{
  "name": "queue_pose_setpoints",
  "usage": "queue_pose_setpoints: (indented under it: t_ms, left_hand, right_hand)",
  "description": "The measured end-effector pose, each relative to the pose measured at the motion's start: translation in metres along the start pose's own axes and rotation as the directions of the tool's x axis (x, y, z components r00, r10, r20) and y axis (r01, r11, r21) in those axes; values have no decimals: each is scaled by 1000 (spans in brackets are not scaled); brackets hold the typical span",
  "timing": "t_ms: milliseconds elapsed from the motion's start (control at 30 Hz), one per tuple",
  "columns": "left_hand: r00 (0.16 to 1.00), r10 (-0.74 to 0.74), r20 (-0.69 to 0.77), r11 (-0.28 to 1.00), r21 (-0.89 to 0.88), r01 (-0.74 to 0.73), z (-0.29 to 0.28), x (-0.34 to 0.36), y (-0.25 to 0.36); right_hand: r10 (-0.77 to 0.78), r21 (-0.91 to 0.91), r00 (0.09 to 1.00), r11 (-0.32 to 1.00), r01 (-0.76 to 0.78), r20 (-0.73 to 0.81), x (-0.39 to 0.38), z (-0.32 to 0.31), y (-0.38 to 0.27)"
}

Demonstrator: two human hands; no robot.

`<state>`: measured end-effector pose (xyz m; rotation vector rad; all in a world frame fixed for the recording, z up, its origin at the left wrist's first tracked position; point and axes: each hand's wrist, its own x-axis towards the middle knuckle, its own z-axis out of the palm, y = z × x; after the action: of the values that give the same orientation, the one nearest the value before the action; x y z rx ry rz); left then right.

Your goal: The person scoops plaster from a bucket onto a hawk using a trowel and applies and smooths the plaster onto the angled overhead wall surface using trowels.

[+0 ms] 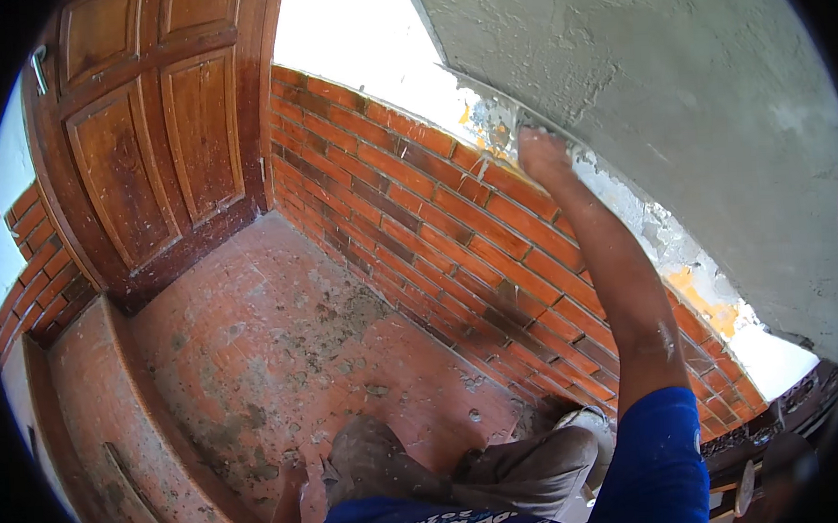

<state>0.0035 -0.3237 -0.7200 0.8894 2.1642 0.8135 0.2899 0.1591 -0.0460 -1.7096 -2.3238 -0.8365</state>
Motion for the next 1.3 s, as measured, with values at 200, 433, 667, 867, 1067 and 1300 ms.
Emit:
queue_pose_setpoints:
  t_ms: [200, 433, 667, 867, 1067, 1300]
  left_hand:
    - [897, -432, 92, 696, -599, 396, 5, 7, -23]
    - [919, -333, 213, 840, -376, 392, -4, -2, 41]
    - [821, -435, 370, 725, -395, 563, -8, -12, 16]
    - [730, -494, 472, 496, -536, 683, 1, -20, -33]
    - [628, -634, 452, 391, -513, 764, 7, -25, -25]
    - [887, -87, 454, 990, 137, 27, 14, 16, -58]
  right_hand:
    - [26, -14, 998, 1000, -27, -63, -48, -70, 9]
    - [-33, 10, 861, 999, 44, -508, -129, -183, 15]
    - [150, 37, 962, 989, -145, -229, -171, -181, 19]
    - [128, -50, 992, 991, -128, 6, -128, -36, 69]
    - [120, -162, 992, 980, -113, 32, -101, -31, 86]
    - [73, -128, 964, 986, -109, -256, -149, -129, 76]
